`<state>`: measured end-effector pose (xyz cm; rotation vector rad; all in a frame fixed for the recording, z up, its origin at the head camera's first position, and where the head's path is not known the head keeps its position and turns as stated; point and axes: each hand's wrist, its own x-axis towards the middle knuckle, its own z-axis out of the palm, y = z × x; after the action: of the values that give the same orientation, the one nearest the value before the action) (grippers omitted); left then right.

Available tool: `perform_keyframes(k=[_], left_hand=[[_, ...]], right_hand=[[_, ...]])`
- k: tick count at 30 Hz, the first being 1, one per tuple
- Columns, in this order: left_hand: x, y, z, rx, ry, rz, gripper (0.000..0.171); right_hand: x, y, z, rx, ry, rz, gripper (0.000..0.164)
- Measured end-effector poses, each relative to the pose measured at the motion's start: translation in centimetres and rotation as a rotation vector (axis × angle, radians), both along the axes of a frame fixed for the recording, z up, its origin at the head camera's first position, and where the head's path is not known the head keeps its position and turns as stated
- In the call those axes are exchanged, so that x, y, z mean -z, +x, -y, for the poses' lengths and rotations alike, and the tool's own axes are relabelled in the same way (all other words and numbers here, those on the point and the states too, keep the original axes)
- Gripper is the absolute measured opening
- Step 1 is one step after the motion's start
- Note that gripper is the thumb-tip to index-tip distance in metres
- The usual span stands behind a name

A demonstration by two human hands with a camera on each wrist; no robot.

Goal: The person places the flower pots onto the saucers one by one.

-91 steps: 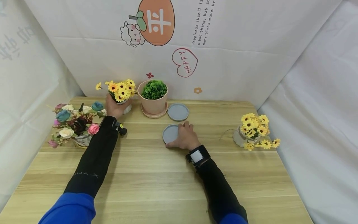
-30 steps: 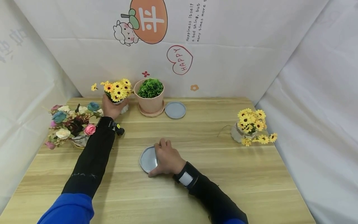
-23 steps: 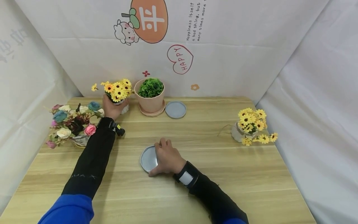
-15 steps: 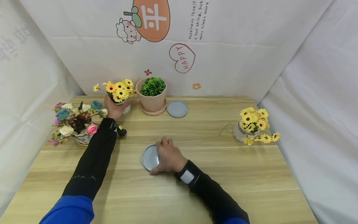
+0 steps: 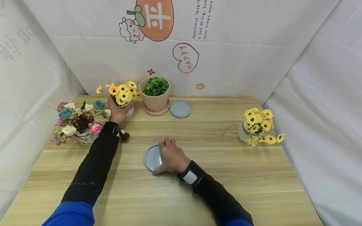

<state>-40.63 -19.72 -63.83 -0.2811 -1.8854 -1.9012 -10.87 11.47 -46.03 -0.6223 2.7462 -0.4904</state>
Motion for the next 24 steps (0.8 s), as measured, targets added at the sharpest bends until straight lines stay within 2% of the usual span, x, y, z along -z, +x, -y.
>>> perform_keyframes(k=[2, 3, 6, 7, 10, 11, 12, 13, 16, 17, 18, 20, 22, 24], left_hand=[[-1.7, 1.3, -0.4, 0.016, -0.002, 0.077, 0.121], [-1.9, 1.7, -0.6, 0.016, -0.016, 0.097, 0.121], [-3.9, 4.1, -1.3, 0.037, -0.044, 0.118, 0.118], [-5.8, 5.6, -1.9, 0.041, -0.045, 0.147, 0.115], [-10.2, 9.5, -3.3, 0.045, -0.060, 0.147, 0.104], [-11.1, 10.4, -3.6, 0.042, -0.058, 0.144, 0.102], [-12.4, 11.5, -3.9, 0.050, -0.064, 0.170, 0.099], [-13.1, 12.2, -4.1, 0.043, -0.084, 0.185, 0.096], [-14.2, 13.8, -4.3, 0.063, -0.103, 0.224, 0.090], [-14.8, 14.4, -4.4, 0.068, -0.111, 0.245, 0.090], [-16.0, 15.3, -4.7, 0.081, -0.121, 0.286, 0.089], [-16.9, 16.1, -4.9, 0.091, -0.127, 0.317, 0.090], [-17.3, 16.6, -5.0, 0.096, -0.136, 0.341, 0.092], [-17.2, 16.7, -5.1, 0.087, -0.162, 0.357, 0.093]], right_hand=[[0.0, -0.1, 0.0, 0.003, -0.002, 0.002, 0.113], [-0.1, -0.1, 0.0, 0.004, -0.003, 0.004, 0.114], [0.0, -0.1, -0.1, 0.003, 0.000, 0.001, 0.115], [0.0, -0.1, -0.1, 0.002, 0.000, -0.001, 0.115], [0.0, -0.1, -0.1, -0.001, 0.000, -0.007, 0.115], [0.0, 0.0, -0.1, -0.002, -0.001, -0.008, 0.115], [0.0, 0.0, -0.1, -0.002, -0.002, -0.008, 0.115], [0.1, 0.0, -0.1, -0.002, -0.003, -0.008, 0.115], [0.1, 0.0, -0.1, -0.003, -0.004, -0.004, 0.116], [0.2, 0.0, -0.1, -0.004, -0.004, -0.002, 0.116], [0.2, 0.0, -0.1, -0.004, -0.002, -0.003, 0.117], [0.2, 0.0, -0.1, -0.004, -0.003, -0.002, 0.117], [0.2, 0.0, -0.1, -0.003, -0.001, -0.004, 0.116], [0.2, 0.0, -0.1, -0.001, 0.003, -0.004, 0.116]])
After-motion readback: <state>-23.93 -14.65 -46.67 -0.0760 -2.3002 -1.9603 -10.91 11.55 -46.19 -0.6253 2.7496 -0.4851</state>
